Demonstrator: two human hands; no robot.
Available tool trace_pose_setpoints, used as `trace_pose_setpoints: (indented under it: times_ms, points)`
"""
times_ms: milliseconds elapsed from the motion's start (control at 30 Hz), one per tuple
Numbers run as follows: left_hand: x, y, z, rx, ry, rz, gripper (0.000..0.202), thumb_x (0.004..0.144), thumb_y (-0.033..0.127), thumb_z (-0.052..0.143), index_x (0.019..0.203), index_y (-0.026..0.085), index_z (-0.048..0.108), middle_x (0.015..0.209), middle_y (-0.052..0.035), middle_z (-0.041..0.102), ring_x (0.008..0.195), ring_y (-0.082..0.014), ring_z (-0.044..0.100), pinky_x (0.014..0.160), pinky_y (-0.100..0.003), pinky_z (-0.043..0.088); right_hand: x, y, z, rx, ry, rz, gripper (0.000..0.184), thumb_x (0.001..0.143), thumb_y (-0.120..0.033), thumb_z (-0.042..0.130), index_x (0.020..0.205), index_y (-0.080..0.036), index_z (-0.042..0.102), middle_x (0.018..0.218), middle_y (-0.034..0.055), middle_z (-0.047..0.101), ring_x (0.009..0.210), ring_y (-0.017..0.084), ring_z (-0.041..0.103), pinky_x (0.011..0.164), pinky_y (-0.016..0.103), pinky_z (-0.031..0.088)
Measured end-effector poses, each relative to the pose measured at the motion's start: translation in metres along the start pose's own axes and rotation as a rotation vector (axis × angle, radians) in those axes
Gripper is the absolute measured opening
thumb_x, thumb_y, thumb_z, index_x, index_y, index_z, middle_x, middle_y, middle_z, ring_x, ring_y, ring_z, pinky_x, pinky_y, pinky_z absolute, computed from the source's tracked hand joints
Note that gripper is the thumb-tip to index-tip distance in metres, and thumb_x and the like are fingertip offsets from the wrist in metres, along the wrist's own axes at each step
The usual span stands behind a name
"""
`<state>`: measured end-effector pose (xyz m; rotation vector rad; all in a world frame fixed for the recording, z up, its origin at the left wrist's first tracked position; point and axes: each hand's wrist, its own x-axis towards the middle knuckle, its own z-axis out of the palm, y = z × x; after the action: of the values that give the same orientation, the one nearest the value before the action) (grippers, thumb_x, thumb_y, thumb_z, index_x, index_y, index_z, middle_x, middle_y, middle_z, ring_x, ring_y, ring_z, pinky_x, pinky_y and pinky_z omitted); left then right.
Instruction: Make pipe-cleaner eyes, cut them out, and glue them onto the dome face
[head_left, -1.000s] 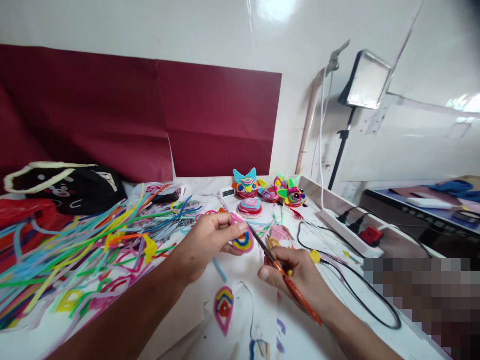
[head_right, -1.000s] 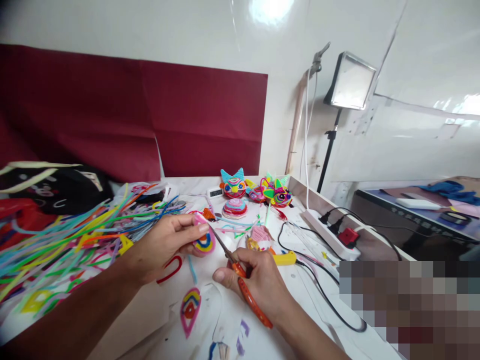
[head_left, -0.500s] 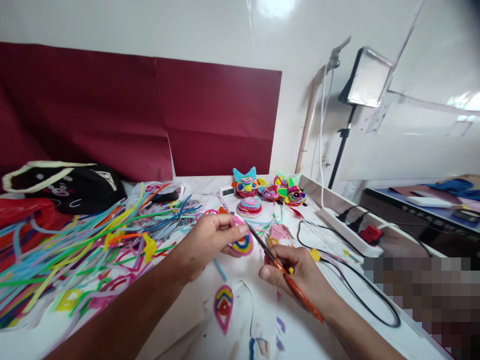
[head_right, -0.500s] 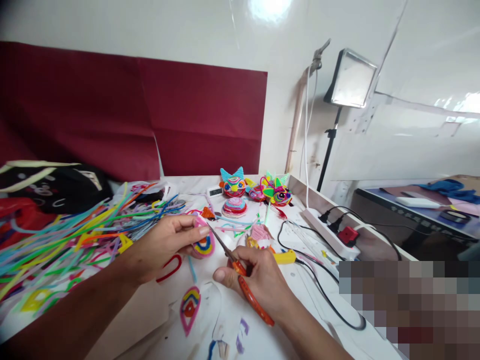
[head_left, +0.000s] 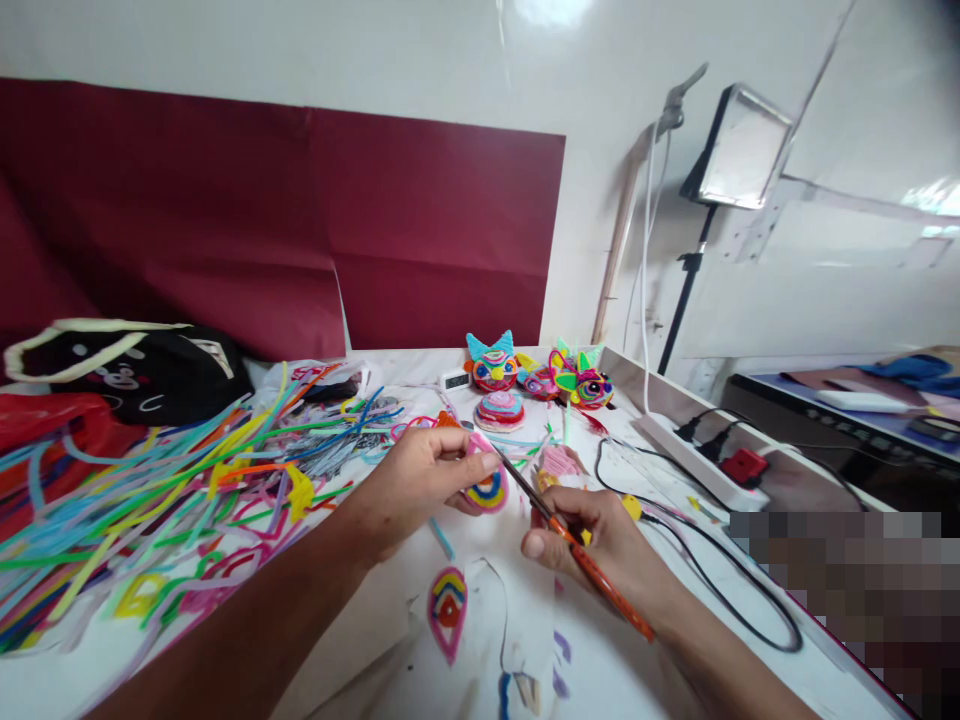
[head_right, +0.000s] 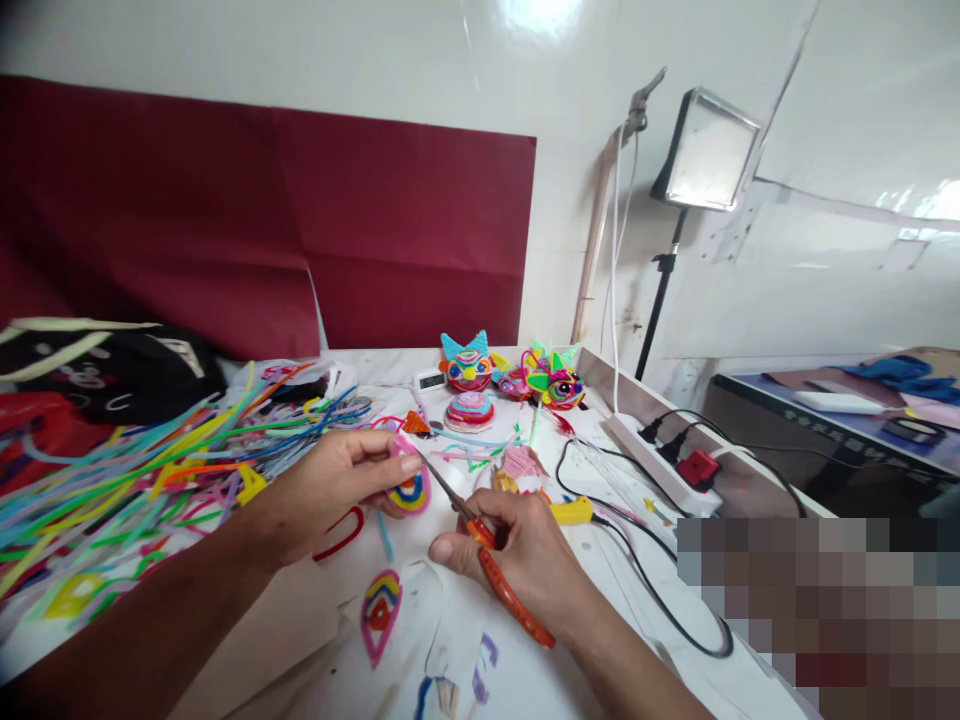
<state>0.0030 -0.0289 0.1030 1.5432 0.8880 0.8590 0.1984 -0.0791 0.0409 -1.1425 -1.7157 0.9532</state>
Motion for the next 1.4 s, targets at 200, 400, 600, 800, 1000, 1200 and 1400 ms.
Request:
trace_pose_setpoints:
  times_ms: [200, 400, 600, 800, 1000, 1200, 1400]
  points:
    - [0.0004, -0.0028, -0.0009, 0.007, -0.044, -0.011, 0.022, 0.071, 0.035, 0.074, 0.064, 0.015, 0.067, 0.062, 0.0007, 0.061, 0.059, -0.0108, 0.056, 0.053, -0.019, 0.048, 0.0002, 0.0011, 0.0002, 0.009, -0.014, -0.013, 0.045, 0.071, -0.049, 0.074, 0.058, -0.018, 0.044, 0.057, -0.0067, 0.028, 0.054, 0.008, 0.025, 0.049, 0.025, 0.017]
    - [-0.001, -0.0004, -0.0008, 0.01, -0.083, -0.014, 0.024, 0.071, 0.036, 0.074, 0.063, 0.015, 0.065, 0.061, 0.0018, 0.061, 0.059, -0.0098, 0.057, 0.055, -0.018, 0.048, -0.0009, 0.0013, 0.0, 0.0, -0.015, -0.009, 0.048, 0.072, -0.049, 0.073, 0.056, -0.018, 0.04, 0.056, -0.0067, 0.027, 0.055, 0.008, 0.024, 0.049, 0.026, 0.016]
    - [-0.0029, 0.0025, -0.0011, 0.03, -0.082, -0.011, 0.026, 0.071, 0.037, 0.074, 0.062, 0.014, 0.064, 0.061, 0.0019, 0.06, 0.06, -0.01, 0.057, 0.055, -0.018, 0.048, -0.0013, -0.0013, 0.0002, -0.04, 0.006, -0.03, 0.053, 0.071, -0.05, 0.074, 0.054, -0.019, 0.035, 0.055, -0.0069, 0.025, 0.054, 0.008, 0.023, 0.048, 0.025, 0.016]
    - [-0.0014, -0.0014, -0.0047, 0.077, -0.081, -0.032, 0.029, 0.069, 0.04, 0.075, 0.066, 0.013, 0.064, 0.063, 0.0015, 0.061, 0.06, -0.0102, 0.057, 0.056, -0.019, 0.049, -0.0002, 0.002, 0.0013, -0.013, -0.023, -0.022, 0.046, 0.071, -0.051, 0.074, 0.059, -0.018, 0.044, 0.056, -0.0071, 0.029, 0.055, 0.008, 0.025, 0.049, 0.024, 0.017]
    - [0.0, -0.0035, -0.0044, 0.106, -0.121, -0.051, 0.026, 0.069, 0.035, 0.074, 0.066, 0.012, 0.062, 0.062, 0.0014, 0.061, 0.059, -0.009, 0.057, 0.055, -0.017, 0.049, -0.0005, 0.003, 0.0002, -0.016, -0.03, -0.034, 0.047, 0.072, -0.05, 0.074, 0.058, -0.018, 0.042, 0.056, -0.0071, 0.028, 0.055, 0.008, 0.025, 0.049, 0.023, 0.017]
    - [0.0017, -0.0049, -0.0053, 0.12, -0.153, -0.035, 0.028, 0.074, 0.038, 0.071, 0.067, 0.012, 0.062, 0.062, 0.0006, 0.061, 0.06, -0.0093, 0.058, 0.057, -0.018, 0.05, -0.0019, -0.0017, 0.002, -0.027, -0.006, -0.008, 0.052, 0.069, -0.053, 0.075, 0.054, -0.018, 0.039, 0.055, -0.007, 0.026, 0.054, 0.007, 0.024, 0.048, 0.024, 0.016]
    - [0.0007, -0.0052, -0.0066, 0.135, -0.155, -0.031, 0.026, 0.075, 0.036, 0.069, 0.067, 0.012, 0.063, 0.062, 0.001, 0.061, 0.059, -0.0083, 0.056, 0.054, -0.016, 0.047, 0.0001, 0.0038, 0.0013, 0.021, -0.064, -0.023, 0.047, 0.072, -0.051, 0.074, 0.059, -0.018, 0.043, 0.058, -0.0066, 0.03, 0.056, 0.008, 0.026, 0.05, 0.023, 0.019]
